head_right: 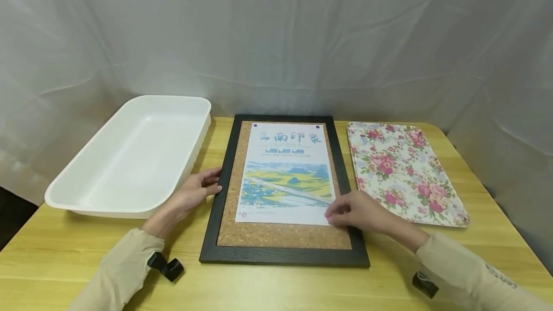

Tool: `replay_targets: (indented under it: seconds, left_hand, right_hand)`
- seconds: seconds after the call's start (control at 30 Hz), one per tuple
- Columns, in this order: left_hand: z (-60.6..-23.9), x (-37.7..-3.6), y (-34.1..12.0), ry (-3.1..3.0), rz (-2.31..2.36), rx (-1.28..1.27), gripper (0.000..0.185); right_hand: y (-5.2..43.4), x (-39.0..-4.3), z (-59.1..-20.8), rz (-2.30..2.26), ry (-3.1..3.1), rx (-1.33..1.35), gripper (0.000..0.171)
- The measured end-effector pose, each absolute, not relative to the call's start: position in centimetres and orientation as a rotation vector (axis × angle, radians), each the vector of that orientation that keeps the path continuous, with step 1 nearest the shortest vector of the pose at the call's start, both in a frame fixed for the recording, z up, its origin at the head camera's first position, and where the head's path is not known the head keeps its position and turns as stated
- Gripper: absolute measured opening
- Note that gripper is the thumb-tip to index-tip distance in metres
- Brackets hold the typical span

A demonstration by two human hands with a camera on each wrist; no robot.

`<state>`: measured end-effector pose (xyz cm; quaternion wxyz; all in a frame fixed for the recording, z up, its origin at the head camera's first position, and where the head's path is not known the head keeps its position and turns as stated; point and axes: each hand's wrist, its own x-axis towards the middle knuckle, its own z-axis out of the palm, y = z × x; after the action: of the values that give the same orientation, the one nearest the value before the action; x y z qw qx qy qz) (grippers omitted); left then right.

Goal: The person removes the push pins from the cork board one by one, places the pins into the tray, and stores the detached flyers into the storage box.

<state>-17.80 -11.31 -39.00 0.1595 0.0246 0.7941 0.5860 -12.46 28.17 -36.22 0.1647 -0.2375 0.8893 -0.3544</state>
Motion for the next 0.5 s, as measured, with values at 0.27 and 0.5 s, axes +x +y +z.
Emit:
replay_targets:
  seconds: [0.27,0.5]
  left_hand:
    - [-39.02,-17.83,-11.34,2.275,1.673,0.074,0.059]
    - [-39.11,-17.79,-11.33,2.274,1.669,0.072,0.059]
  right_hand:
    - [28.18,-12.52,-36.27,-1.134,2.467,-0.556,0.017]
    - [28.17,-12.81,-36.4,-1.165,2.485,-0.453,0.02]
